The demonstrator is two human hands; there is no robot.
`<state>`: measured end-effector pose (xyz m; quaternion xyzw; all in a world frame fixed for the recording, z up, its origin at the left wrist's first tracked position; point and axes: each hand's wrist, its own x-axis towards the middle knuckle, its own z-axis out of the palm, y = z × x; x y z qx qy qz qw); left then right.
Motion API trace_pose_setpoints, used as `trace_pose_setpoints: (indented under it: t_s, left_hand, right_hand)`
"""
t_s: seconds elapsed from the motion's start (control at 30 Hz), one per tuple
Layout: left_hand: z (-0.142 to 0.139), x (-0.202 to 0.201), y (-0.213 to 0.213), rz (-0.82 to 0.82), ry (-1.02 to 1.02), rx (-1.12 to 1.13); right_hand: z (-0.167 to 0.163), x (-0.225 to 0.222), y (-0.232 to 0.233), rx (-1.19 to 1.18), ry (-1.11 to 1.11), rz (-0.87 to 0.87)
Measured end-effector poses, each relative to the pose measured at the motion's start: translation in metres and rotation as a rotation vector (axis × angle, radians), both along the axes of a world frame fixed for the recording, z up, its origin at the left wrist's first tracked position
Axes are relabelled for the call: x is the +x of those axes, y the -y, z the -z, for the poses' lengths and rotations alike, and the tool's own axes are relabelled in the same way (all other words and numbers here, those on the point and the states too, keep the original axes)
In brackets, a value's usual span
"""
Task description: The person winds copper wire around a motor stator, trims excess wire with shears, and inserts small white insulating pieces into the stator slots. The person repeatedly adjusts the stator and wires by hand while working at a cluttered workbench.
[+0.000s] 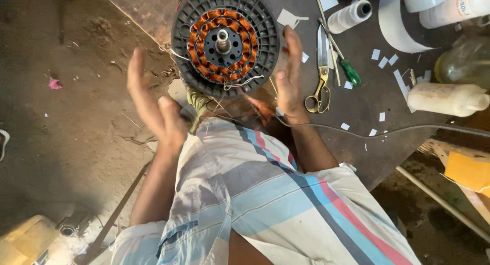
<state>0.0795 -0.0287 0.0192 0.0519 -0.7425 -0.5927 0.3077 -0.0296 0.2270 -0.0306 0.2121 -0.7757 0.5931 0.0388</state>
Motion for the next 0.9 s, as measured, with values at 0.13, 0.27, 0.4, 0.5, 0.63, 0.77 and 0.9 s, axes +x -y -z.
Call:
trace_pose_setpoints:
  t_s: [0.13, 0.27, 0.4, 0.5, 0.63, 0.77, 0.9]
  left_hand:
    - [0.062, -0.044, -0.009, 0.182, 0.132, -0.081]
    - [0.088, -0.069, 0.01, 0.153, 0.162, -0.16]
    - [0.085, -0.057, 0.014, -0.006, 0.114, -0.16]
    - [0.081, -0.03, 0.0, -0.108, 0.161, -0.288]
    - [0.088, -0.026, -0.013, 0.339, 0.266, -0.547]
    - [0.099, -0.036, -0.015, 0.439, 0.045, -0.6]
    - [0.105, -0.035, 0.005, 0.471, 0.192, -0.537]
  right_hand:
    - [0.037, -0.024, 0.024, -0.027, -0.072, -0.047]
    - [0.058, -0.056, 0.011, -0.156, 0.049, -0.134]
    - [0.041, -0.042, 0.008, -0.34, 0.317, 0.016]
    - [0.016, -0.009, 0.018, 0.357, -0.063, -0.089]
    - [0.003, 0.018, 0.047, 0.613, -0.421, -0.129]
    - [-0.005, 0.012, 0.047, 0.653, -0.21, -0.249]
    - [-0.027, -0.005, -0.012, 0.477, -0.023, -0.42]
